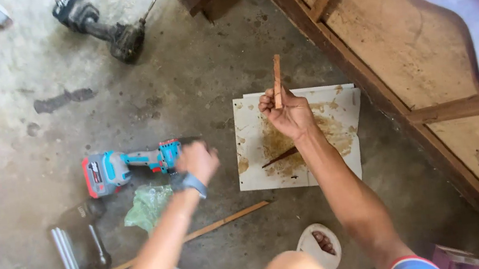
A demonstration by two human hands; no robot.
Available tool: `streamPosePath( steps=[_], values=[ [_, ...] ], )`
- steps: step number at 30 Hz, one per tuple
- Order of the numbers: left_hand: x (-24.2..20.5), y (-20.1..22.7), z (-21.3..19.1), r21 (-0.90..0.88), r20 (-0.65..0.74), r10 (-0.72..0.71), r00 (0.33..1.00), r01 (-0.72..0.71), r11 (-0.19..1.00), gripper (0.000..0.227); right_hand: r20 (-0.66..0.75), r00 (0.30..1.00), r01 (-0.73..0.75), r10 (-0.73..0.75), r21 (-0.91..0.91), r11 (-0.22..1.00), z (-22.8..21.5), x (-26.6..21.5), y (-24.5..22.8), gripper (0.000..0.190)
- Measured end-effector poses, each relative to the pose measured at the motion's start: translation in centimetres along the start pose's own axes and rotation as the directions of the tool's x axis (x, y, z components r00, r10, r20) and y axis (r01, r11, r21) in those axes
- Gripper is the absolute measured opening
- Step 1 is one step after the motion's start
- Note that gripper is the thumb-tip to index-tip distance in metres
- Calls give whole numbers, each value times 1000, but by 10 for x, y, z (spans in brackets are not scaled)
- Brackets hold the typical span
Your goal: Repairing the wooden frame of a piece of furniture by gluing and nailing reinforcement blocks.
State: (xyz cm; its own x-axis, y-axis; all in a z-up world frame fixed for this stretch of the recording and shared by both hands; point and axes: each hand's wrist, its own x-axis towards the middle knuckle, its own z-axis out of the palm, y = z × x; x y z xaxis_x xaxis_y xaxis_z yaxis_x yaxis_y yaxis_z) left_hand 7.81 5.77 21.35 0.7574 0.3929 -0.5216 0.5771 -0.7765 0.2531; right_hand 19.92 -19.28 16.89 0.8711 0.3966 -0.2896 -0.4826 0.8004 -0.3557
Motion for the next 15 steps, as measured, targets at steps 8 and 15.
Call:
streamPosePath(
  steps=[8, 15],
  values=[
    [28, 42, -218, 505, -348, 351, 869, -141, 852, 26, 213, 946, 324, -245, -589, 741, 50, 4, -37, 12],
    [98, 108, -237, 435, -310, 481, 820, -328, 839, 31, 32, 935, 306, -353, -575, 758, 43, 4, -92, 11]
  ],
)
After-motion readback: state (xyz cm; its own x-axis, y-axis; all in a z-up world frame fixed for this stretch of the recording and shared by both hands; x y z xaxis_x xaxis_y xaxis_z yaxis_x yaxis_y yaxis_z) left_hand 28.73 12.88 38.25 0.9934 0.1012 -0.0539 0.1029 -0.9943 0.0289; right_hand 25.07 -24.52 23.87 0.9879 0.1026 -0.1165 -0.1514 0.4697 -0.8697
